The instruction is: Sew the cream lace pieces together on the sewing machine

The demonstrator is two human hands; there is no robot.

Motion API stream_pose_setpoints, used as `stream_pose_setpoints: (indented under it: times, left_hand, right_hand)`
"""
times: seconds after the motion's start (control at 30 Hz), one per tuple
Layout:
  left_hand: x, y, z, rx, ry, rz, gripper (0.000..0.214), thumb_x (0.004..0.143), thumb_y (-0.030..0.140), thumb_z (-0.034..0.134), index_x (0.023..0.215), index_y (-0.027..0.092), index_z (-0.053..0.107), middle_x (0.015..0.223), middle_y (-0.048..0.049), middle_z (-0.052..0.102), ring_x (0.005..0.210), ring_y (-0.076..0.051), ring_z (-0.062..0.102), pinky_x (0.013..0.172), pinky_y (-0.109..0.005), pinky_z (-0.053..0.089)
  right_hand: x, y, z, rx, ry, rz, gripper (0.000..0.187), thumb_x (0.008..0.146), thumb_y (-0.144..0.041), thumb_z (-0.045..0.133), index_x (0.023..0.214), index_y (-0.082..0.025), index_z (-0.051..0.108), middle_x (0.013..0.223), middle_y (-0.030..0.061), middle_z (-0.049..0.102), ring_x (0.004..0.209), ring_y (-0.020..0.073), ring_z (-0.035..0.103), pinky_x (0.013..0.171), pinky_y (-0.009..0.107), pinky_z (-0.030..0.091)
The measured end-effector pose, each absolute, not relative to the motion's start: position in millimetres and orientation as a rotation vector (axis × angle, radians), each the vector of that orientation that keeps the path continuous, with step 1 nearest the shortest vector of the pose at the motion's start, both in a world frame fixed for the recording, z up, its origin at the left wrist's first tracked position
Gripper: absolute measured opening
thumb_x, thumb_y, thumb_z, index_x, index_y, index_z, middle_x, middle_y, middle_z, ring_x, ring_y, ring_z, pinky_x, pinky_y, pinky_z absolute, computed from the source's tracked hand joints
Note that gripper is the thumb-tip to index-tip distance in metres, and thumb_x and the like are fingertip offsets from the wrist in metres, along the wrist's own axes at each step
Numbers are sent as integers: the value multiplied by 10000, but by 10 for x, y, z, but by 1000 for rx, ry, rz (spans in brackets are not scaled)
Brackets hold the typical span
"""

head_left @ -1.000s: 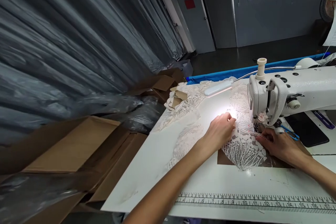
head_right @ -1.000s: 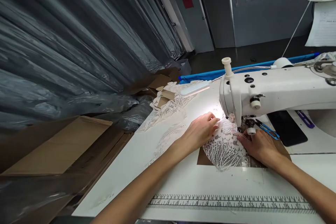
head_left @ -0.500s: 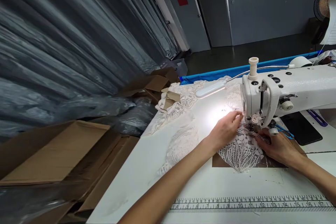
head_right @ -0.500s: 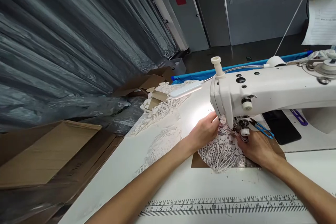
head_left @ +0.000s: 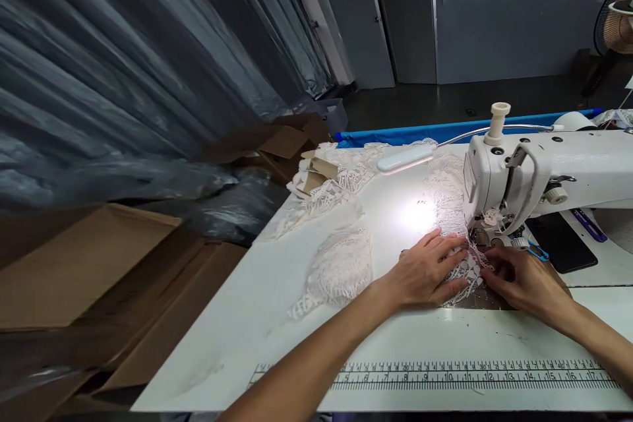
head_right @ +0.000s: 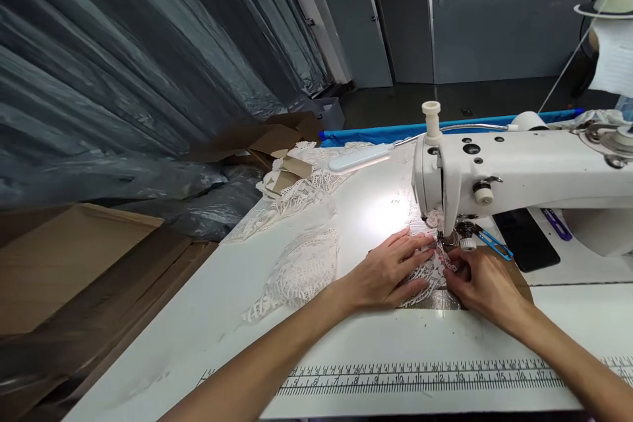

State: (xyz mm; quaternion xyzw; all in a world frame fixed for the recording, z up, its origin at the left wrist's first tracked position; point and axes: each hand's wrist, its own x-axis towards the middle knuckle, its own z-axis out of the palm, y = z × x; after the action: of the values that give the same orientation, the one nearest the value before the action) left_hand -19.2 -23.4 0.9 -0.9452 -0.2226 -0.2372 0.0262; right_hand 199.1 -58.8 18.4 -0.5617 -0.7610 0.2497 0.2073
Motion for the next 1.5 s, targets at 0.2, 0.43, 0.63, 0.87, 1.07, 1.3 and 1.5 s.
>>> stream_pose_setpoints:
  times: [0.2, 0.43, 0.63, 0.87, 1.07, 1.3, 1.5]
  left_hand:
    - [-57, -343, 84, -2715, -592, -1040, 118, 889, 102, 493, 960, 106, 587, 931, -83, 683, 868, -165, 638, 772, -320, 562]
    - [-6, -344, -7, -2893, -650, -918, 197, 933, 164, 434, 873, 112, 613, 923, -91, 687, 846, -162, 645, 840, -345, 541]
    - [-24, -346, -25, -2920, -705, -946, 173, 917, 147, 481, 846, 138, 639, 929, -63, 688, 812, -152, 625, 773, -335, 518]
    - [-12, -376, -1, -2921, -782, -954, 154, 897, 131, 494, 858, 154, 641, 819, -45, 633, 755, -137, 575, 750, -328, 503]
    - [-10, -368, 49, -3016, -770, -946, 147, 849, 144, 507, 956, 154, 608, 891, -65, 645, 792, -167, 594, 785, -382, 480]
    - [-32, -346, 80, -3164, -956, -929, 188, 803, 150, 523, 970, 158, 609, 970, -67, 653, 896, -184, 610, 795, -360, 511]
    - [0, -320, 43, -3093, -903, -1059, 133, 865, 151, 521, 833, 174, 648, 865, -35, 695, 781, -147, 635, 704, -315, 508]
  right_hand:
    - [1913, -695, 41, -1365, -2172, 407, 265, 875, -272, 415, 886, -187, 666, 764, 55, 675, 646, 184, 629, 544, 275, 432]
    - [1876, -721, 59, -1360, -2357, 335, 235, 846, -173, 418, 829, -176, 653, 785, 53, 643, 630, 176, 597, 523, 267, 404]
    - [2104, -475, 178, -1364, -2392, 560, 256, 874, -261, 462, 991, -197, 681, 845, 64, 671, 655, 178, 620, 586, 273, 456]
    - [2230, -403, 27, -1342, -2352, 478, 322, 912, -297, 416, 1088, -216, 673, 846, 54, 634, 616, 142, 567, 569, 254, 415]
    - [2200, -455, 83, -1222, -2556, 220, 370, 892, -235, 434, 1203, -234, 634, 860, 85, 613, 658, 154, 552, 495, 229, 330]
    - [2143, -498, 29, -1186, -2514, 58, 357, 888, -191, 435, 1175, -225, 643, 919, 91, 600, 635, 146, 528, 515, 240, 358]
    - [2107, -532, -54, -1247, -2481, 40, 335, 884, -197, 461, 1161, -251, 642, 942, 93, 570, 639, 146, 502, 501, 230, 327]
